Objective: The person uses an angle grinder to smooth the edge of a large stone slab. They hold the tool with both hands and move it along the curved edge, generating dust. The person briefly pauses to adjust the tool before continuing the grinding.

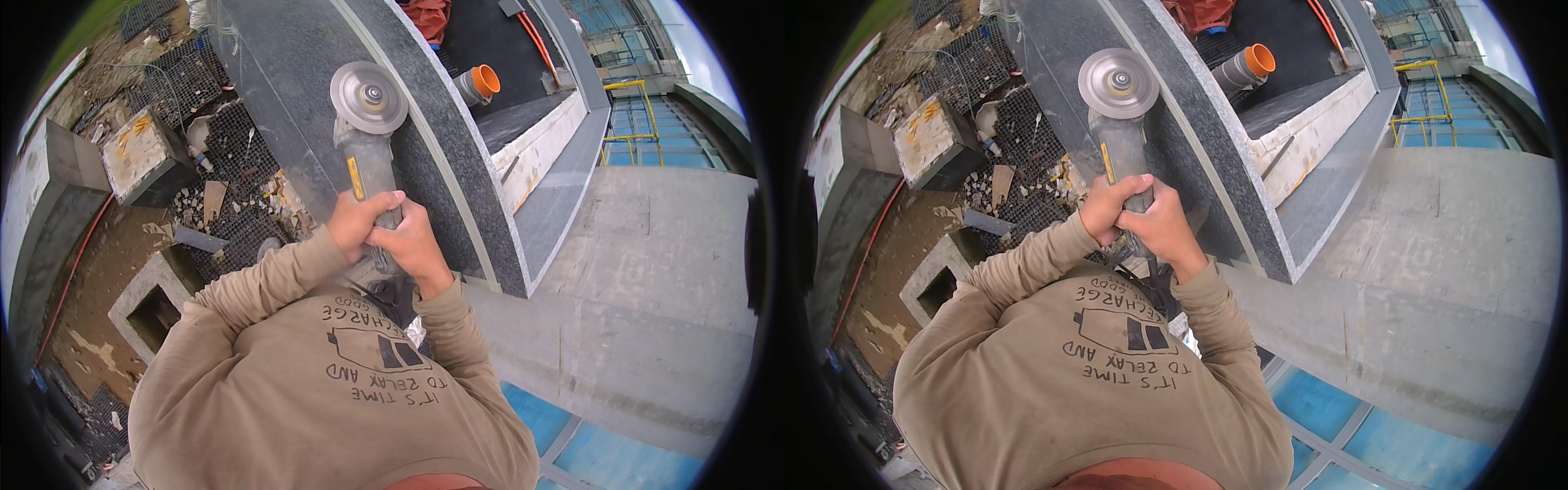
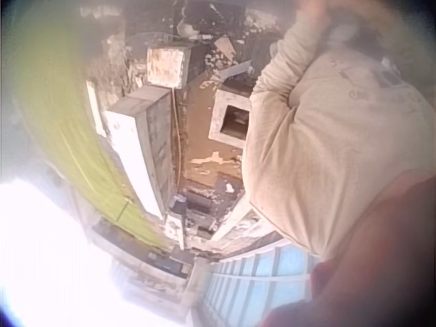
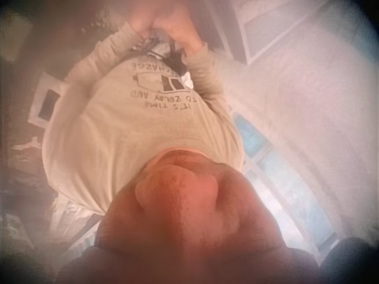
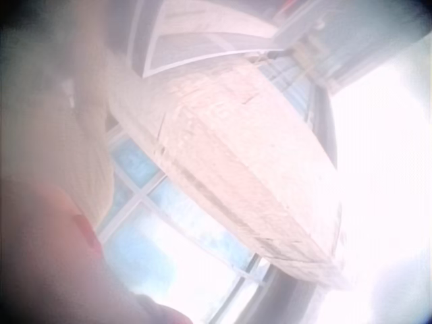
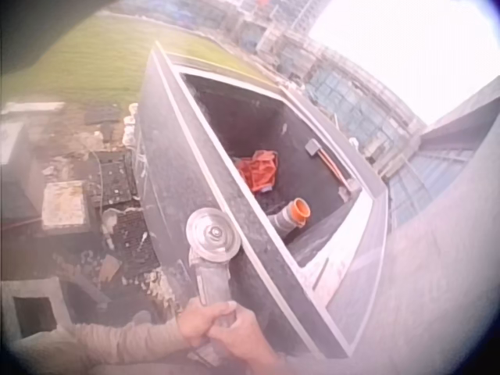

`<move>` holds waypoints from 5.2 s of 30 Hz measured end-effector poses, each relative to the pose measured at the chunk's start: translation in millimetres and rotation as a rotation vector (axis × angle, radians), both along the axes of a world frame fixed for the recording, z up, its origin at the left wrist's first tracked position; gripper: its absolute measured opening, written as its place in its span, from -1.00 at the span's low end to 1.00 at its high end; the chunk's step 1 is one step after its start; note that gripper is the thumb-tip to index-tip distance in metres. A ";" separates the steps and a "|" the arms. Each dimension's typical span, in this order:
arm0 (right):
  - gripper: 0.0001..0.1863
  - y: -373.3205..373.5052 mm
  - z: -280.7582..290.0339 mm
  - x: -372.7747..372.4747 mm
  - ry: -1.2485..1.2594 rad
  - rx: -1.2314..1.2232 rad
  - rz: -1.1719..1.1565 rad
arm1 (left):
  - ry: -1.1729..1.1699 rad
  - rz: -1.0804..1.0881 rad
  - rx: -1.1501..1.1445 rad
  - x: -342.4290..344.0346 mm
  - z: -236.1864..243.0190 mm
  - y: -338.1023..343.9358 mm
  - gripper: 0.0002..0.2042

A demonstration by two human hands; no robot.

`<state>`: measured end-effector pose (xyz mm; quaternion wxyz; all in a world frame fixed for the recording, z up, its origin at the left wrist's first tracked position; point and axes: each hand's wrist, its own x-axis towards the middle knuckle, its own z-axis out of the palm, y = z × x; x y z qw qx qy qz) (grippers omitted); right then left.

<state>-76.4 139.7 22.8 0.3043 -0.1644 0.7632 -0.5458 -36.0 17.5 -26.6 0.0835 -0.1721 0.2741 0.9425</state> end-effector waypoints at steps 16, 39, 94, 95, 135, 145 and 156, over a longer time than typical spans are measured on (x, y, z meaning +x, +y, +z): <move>-0.52 -30.9 -3.3 -28.3 0.011 -0.068 0.058 | -0.015 0.035 -0.022 -23.3 2.8 -29.4 -0.71; -0.52 -81.6 -0.7 -64.0 0.007 -0.028 0.045 | -0.003 0.012 -0.018 -63.9 -5.3 -78.2 -0.62; -0.52 -91.3 5.3 -79.4 -0.046 -0.058 0.021 | 0.024 -0.003 -0.065 -85.6 -8.6 -92.0 -0.56; -0.52 -92.0 5.1 -79.3 -0.056 -0.059 0.007 | 0.025 0.003 -0.068 -86.3 -8.5 -92.2 -0.56; -0.55 -80.2 -12.1 -79.5 -0.014 -0.068 0.026 | 0.009 -0.002 -0.075 -79.5 -11.5 -82.3 -0.66; -0.54 -61.7 -8.4 -54.8 -0.015 -0.045 0.034 | -0.002 0.012 -0.073 -52.8 -8.8 -62.0 -0.69; -0.51 -7.4 -5.0 -13.8 0.011 -0.023 0.006 | 0.007 0.036 -0.020 -12.7 -6.0 -6.7 -0.73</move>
